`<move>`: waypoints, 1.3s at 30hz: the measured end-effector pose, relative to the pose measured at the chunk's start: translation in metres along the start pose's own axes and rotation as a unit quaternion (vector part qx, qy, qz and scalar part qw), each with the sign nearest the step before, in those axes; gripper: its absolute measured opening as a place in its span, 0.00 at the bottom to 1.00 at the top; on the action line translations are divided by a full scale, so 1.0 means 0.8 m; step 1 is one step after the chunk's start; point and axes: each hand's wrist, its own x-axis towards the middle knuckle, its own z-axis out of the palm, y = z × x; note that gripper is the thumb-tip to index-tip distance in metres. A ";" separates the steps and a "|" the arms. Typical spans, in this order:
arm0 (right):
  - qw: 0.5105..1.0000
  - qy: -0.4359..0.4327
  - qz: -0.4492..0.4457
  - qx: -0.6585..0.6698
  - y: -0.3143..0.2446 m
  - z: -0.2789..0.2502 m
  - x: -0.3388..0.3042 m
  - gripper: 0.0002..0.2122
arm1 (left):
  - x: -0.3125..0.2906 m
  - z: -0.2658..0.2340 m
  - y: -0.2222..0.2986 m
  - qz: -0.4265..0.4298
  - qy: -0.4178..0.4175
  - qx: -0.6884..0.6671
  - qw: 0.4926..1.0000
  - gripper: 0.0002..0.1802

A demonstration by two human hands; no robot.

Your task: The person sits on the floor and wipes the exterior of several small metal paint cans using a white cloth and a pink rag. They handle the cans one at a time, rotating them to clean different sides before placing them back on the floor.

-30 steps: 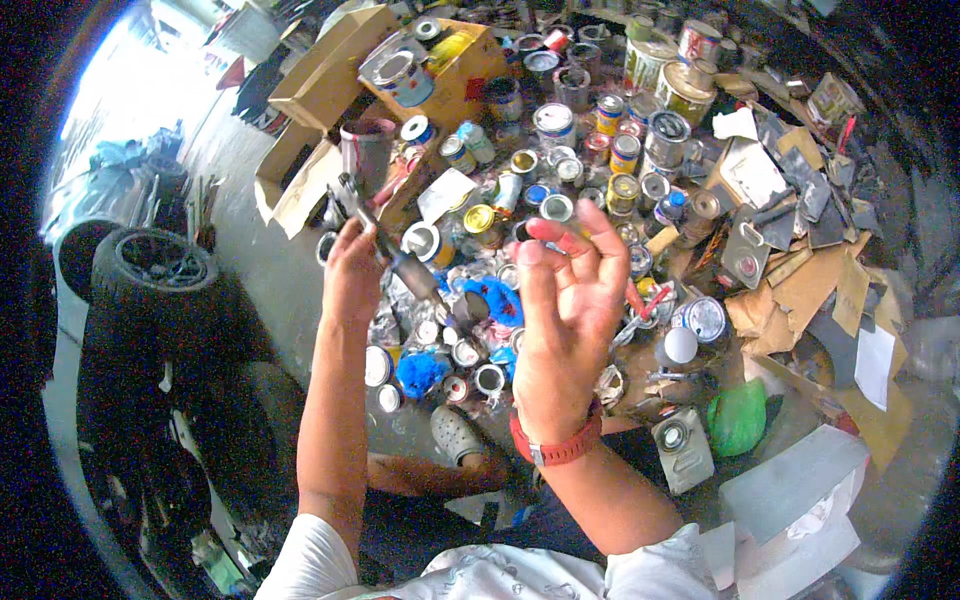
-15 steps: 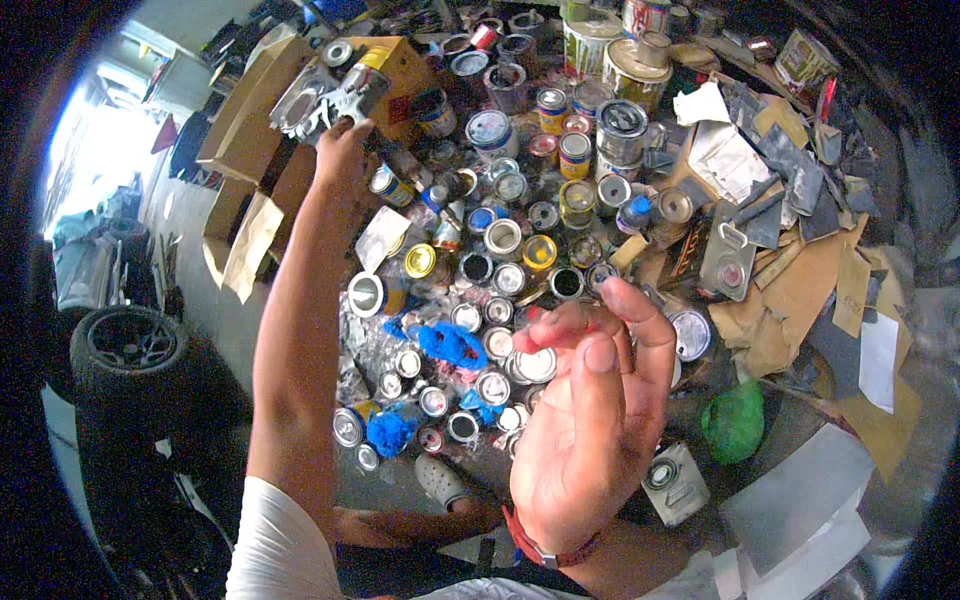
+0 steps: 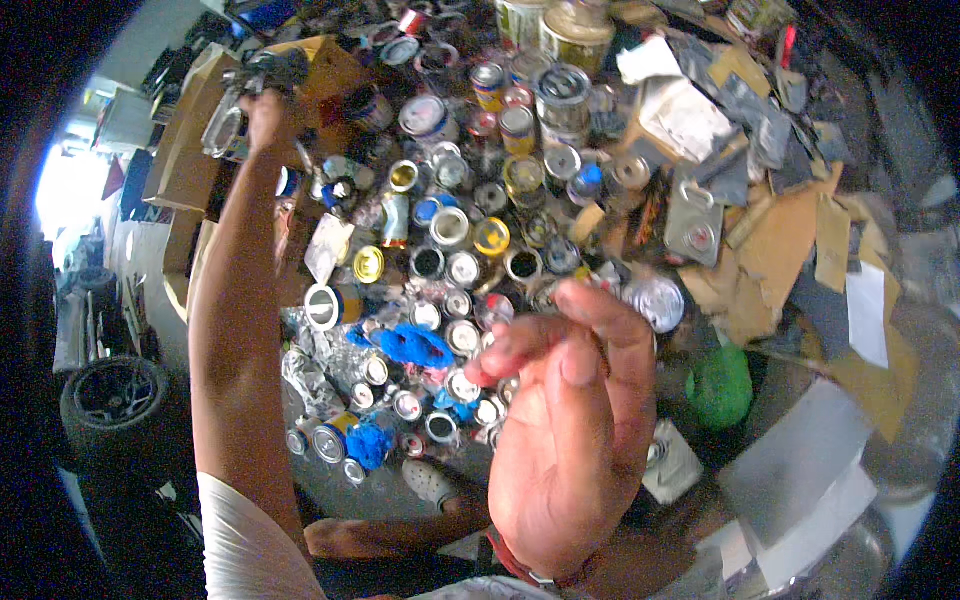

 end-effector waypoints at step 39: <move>0.367 -0.437 -0.110 -0.814 -0.149 -0.242 -0.109 0.42 | -0.783 -0.134 0.057 -0.081 -0.227 -0.481 0.843 0.26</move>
